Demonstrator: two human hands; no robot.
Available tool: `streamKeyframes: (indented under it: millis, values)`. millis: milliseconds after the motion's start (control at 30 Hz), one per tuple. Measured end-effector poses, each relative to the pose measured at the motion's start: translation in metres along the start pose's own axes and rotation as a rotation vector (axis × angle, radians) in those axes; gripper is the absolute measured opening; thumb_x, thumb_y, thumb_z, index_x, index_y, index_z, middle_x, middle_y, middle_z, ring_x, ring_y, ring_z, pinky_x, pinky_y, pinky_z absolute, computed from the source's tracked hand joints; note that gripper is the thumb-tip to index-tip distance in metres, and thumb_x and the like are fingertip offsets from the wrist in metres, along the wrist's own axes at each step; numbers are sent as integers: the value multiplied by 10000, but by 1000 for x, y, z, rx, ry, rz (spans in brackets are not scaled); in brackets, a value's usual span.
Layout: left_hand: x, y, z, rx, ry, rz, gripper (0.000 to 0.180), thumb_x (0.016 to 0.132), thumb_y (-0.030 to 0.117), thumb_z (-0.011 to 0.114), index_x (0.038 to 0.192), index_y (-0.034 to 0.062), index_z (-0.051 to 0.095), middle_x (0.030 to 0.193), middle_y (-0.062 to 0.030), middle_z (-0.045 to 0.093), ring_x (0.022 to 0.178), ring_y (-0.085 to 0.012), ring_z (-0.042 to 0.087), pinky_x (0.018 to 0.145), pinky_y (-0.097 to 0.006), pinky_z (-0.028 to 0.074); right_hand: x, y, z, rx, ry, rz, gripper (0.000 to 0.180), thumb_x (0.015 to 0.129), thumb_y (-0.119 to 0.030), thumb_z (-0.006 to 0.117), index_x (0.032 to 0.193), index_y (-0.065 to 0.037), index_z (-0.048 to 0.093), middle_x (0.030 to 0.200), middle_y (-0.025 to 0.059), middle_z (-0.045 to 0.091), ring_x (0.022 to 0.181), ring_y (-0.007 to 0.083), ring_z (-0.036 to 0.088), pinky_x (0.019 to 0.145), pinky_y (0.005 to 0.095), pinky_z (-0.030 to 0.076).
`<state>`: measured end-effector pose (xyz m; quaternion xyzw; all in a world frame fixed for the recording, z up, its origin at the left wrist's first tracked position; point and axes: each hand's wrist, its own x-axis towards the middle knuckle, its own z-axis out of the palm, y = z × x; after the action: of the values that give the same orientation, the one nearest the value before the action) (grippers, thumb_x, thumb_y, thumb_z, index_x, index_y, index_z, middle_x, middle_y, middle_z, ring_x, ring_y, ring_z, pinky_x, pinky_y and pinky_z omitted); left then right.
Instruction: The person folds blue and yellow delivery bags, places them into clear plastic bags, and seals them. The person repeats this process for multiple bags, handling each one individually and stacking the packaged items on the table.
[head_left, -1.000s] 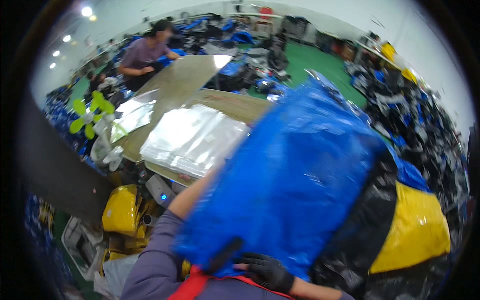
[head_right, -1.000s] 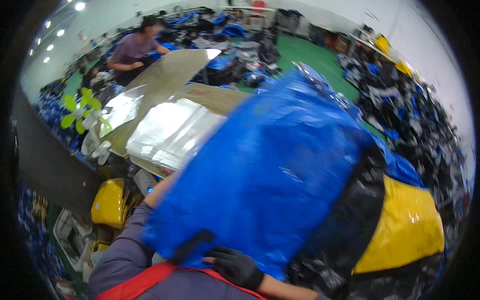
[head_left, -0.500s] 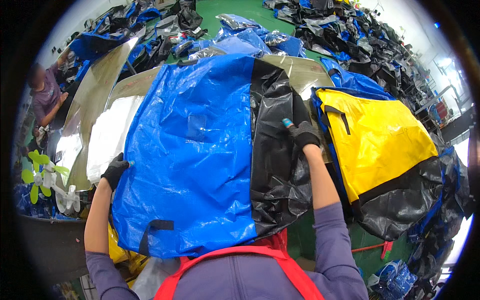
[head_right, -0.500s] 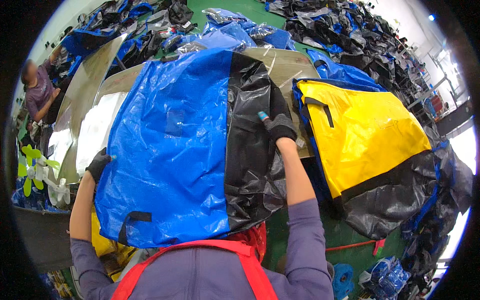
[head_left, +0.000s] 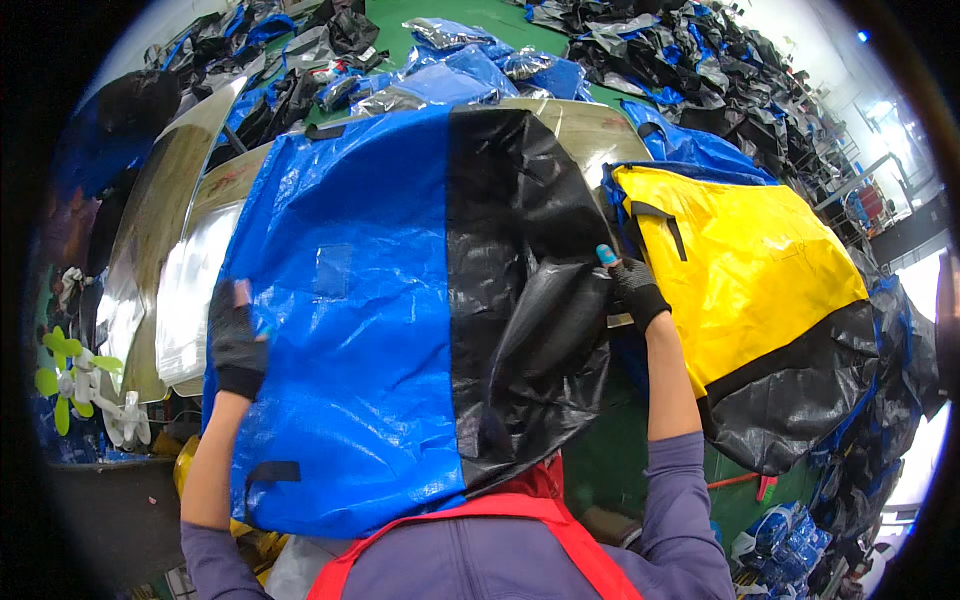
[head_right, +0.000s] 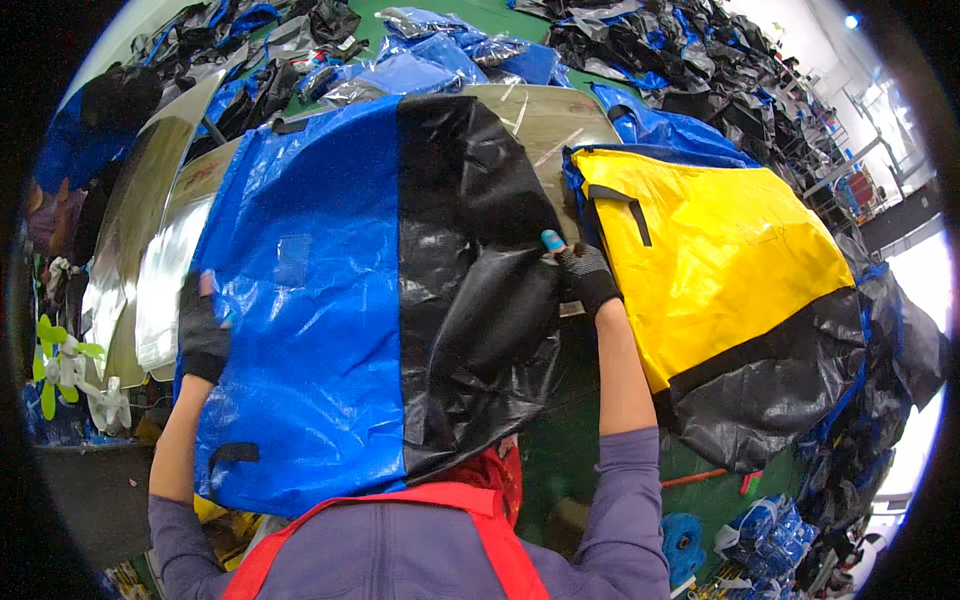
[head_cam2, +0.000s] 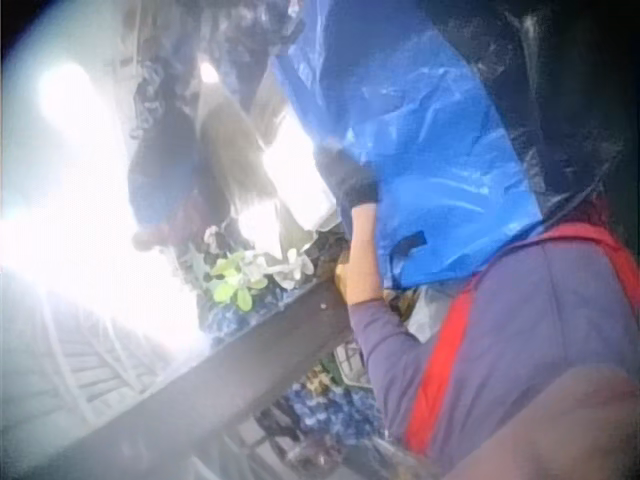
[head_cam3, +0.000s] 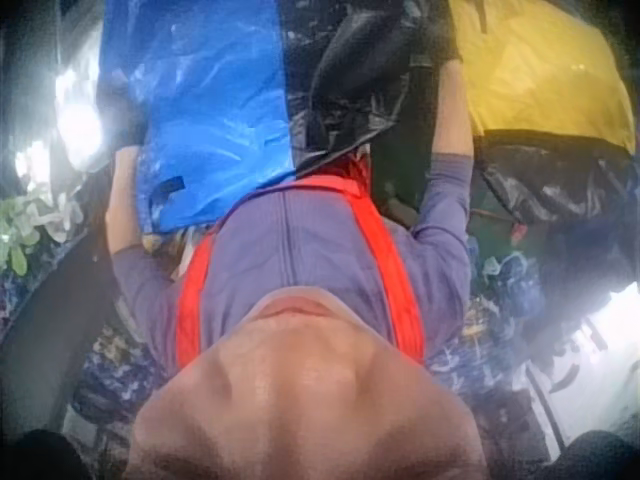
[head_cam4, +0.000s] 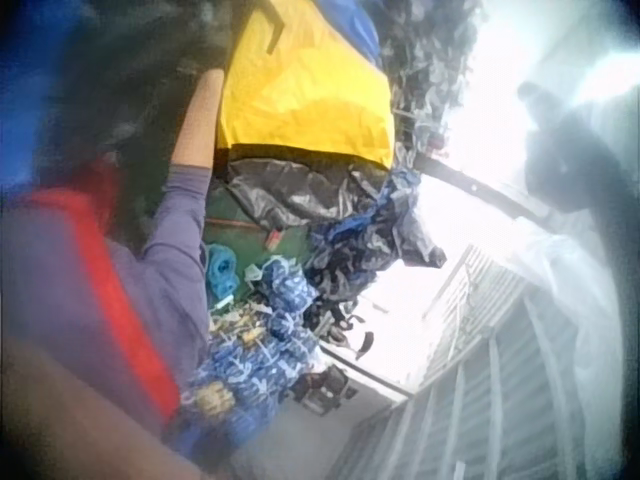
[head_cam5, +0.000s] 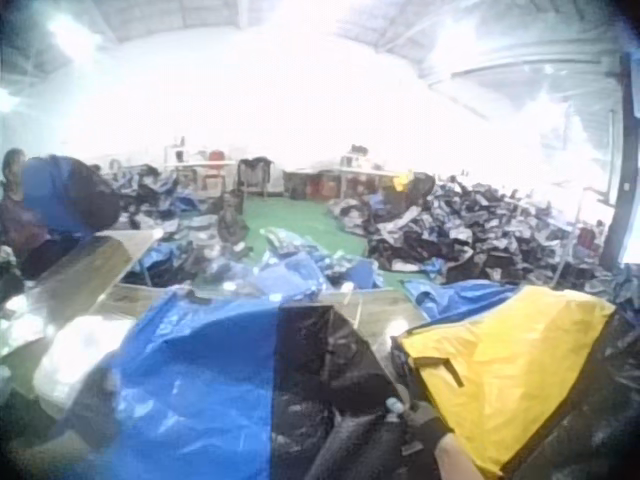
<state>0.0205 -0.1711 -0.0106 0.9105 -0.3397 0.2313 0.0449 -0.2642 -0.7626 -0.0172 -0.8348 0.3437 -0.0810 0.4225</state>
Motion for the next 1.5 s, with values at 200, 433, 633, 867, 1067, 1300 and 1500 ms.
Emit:
streamKeyframes:
  millis: [200, 433, 633, 867, 1067, 1300, 1500]
  values:
    - [83, 243, 33, -670, -341, 662, 494, 868, 143, 531, 1354, 68, 476, 1358, -211, 481, 1270, -381, 446, 1079, -417, 345, -61, -67, 42, -45, -311, -141, 654, 855, -577, 568, 1056, 43, 626, 927, 255, 655, 890, 348, 647, 794, 415, 478]
    - [86, 338, 97, -1753, -789, 193, 617, 906, 369, 499, 1458, 131, 359, 1486, -180, 339, 1387, -343, 286, 1159, -392, 176, -84, -81, -6, 418, 169, -266, 344, 909, -311, 607, 1036, 8, 626, 914, 157, 655, 776, 227, 606, 675, 366, 462]
    - [95, 314, 60, -613, -340, 710, 636, 813, 504, 566, 1349, 169, 497, 1412, -186, 417, 1332, -379, 346, 1116, -550, 206, -80, -35, -62, -745, 36, 247, 471, 846, -448, 617, 1034, -18, 654, 949, 251, 663, 875, 360, 667, 790, 438, 518]
    - [119, 363, 43, -630, 66, 682, 552, 861, 311, 525, 1405, 270, 439, 1376, -163, 441, 1267, -427, 392, 1101, -575, 206, -34, -114, -42, -631, 440, -241, 665, 777, -574, 639, 1123, -9, 578, 930, 211, 666, 896, 424, 639, 881, 477, 476]
    - [90, 387, 82, -511, -261, 567, 547, 865, 440, 470, 1365, 218, 495, 1516, -160, 286, 1397, -420, 186, 1104, -629, 82, 21, -105, -50, -773, 488, -129, 450, 859, -482, 563, 1079, -94, 625, 898, 199, 675, 852, 373, 649, 763, 479, 495]
    - [85, 371, 61, -1268, -568, 286, 384, 913, 284, 524, 1252, 119, 597, 1239, -177, 600, 1119, -350, 571, 985, -452, 421, -150, -66, -43, -609, 221, -206, 812, 851, -746, 341, 819, -20, 703, 789, 255, 659, 781, 409, 655, 762, 465, 513]
    - [39, 395, 44, -1577, -775, 442, 474, 909, 347, 561, 1312, 99, 530, 1233, -243, 554, 1172, -327, 517, 1054, -422, 326, -182, -63, 43, 386, -70, 66, 580, 852, -574, 582, 948, -9, 671, 882, 253, 660, 817, 419, 624, 748, 446, 487]
